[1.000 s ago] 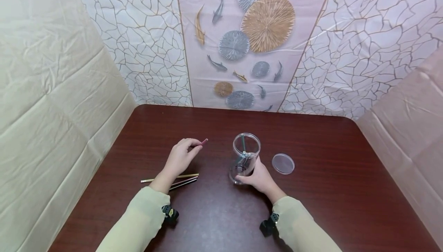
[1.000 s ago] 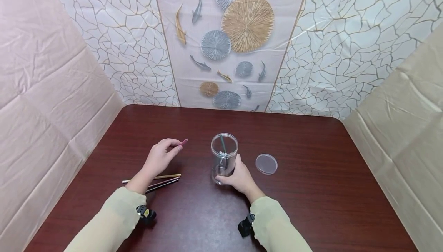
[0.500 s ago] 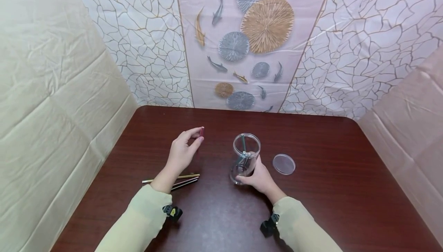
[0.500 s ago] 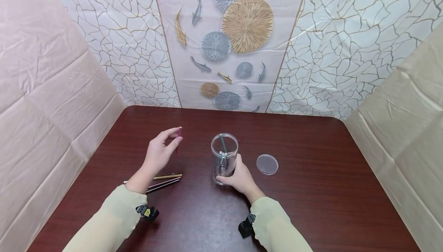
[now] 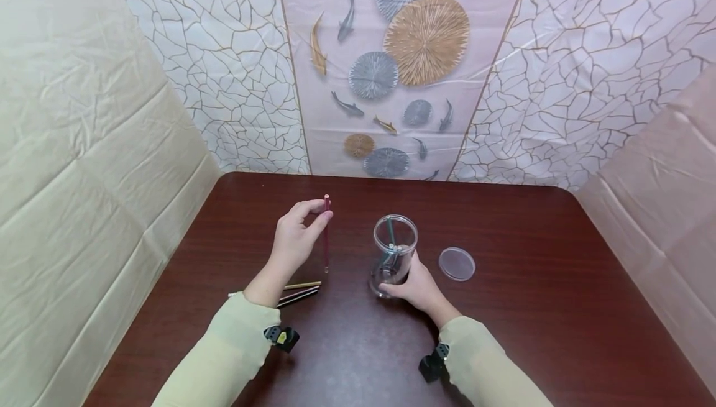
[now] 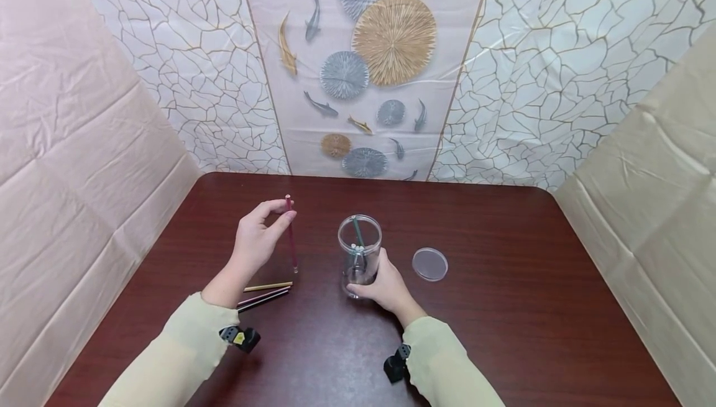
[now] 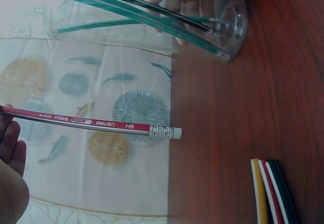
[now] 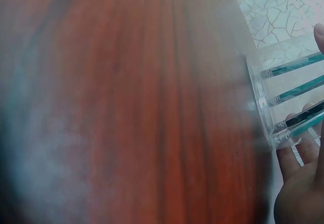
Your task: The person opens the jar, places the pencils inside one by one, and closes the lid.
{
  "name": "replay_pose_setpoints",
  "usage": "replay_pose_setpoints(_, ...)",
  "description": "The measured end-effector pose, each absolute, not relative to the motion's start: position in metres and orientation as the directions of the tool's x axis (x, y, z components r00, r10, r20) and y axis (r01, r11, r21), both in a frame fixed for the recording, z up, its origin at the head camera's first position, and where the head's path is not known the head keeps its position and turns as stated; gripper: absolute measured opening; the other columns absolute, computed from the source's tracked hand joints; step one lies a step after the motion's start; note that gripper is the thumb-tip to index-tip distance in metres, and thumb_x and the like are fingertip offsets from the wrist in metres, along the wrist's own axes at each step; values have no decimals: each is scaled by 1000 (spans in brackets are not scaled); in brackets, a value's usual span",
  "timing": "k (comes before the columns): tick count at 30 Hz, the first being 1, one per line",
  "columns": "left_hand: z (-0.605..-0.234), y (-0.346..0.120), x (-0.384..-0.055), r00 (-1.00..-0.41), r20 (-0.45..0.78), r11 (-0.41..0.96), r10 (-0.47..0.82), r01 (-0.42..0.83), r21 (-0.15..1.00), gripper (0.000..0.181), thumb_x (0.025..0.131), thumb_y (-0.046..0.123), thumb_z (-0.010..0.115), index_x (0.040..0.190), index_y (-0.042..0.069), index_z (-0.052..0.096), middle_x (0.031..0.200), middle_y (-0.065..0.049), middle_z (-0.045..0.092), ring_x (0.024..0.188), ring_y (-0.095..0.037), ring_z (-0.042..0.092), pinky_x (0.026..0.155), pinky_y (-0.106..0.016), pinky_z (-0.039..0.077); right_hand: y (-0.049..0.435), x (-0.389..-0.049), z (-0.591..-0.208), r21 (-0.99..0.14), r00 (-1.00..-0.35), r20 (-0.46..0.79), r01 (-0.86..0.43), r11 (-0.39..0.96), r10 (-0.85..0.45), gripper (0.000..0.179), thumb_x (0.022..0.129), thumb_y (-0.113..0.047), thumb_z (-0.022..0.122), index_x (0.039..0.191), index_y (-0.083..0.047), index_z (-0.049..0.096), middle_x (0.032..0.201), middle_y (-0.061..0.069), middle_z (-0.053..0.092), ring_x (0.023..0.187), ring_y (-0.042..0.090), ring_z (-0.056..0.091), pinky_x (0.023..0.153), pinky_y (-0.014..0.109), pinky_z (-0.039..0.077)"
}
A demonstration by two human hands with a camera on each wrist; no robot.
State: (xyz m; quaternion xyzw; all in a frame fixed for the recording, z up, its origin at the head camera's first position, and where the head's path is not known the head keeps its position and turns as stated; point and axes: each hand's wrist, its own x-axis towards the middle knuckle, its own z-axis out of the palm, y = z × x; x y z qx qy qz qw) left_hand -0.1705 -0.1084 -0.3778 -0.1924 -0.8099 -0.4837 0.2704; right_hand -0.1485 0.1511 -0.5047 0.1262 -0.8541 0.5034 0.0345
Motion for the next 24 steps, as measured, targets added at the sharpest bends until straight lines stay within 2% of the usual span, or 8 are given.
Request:
replay_pose_setpoints(7,-367,-101,-166,-758,652,410,21,602,686,16,80,8,73,96,4,69,87,-6,67,80,-17,61,66,-24,43,151,-148,-503,-852,-966,182,-248,461,-183,79,63,-24,87,124,-11,38,104,6,64,101,19,59,90,40,43)
replay_pose_setpoints(14,-354,-94,-162,-751,661,366,9,617,696,17,80,8,74,96,4,70,88,-6,68,82,-18,62,70,-23,44,151,-148,-503,-853,-968,177,-242,463,-179,79,63,-25,87,124,-12,38,106,6,64,102,19,58,90,40,43)
replay_pose_setpoints(17,-350,-93,-160,-747,665,347,-2,623,701,16,80,7,74,95,3,70,89,-7,69,82,-16,62,72,-27,46,151,-148,-503,-856,-969,170,-236,459,-181,80,64,-26,87,125,-12,38,107,6,64,103,19,58,91,40,43)
replay_pose_setpoints(21,-343,-90,-156,-759,650,236,-42,625,745,16,80,3,72,95,-2,67,87,-12,69,82,-9,62,75,-30,49,151,-147,-502,-862,-967,170,-239,447,-190,81,64,-26,87,126,-11,37,108,7,64,104,20,58,91,40,43)
replay_pose_setpoints(24,-336,-88,-153,-776,627,103,-68,620,778,17,81,-1,70,96,-7,64,86,-17,68,82,-6,62,75,-26,50,151,-147,-502,-862,-966,175,-243,445,-188,82,63,-26,87,126,-11,37,109,7,63,104,20,57,91,41,42)
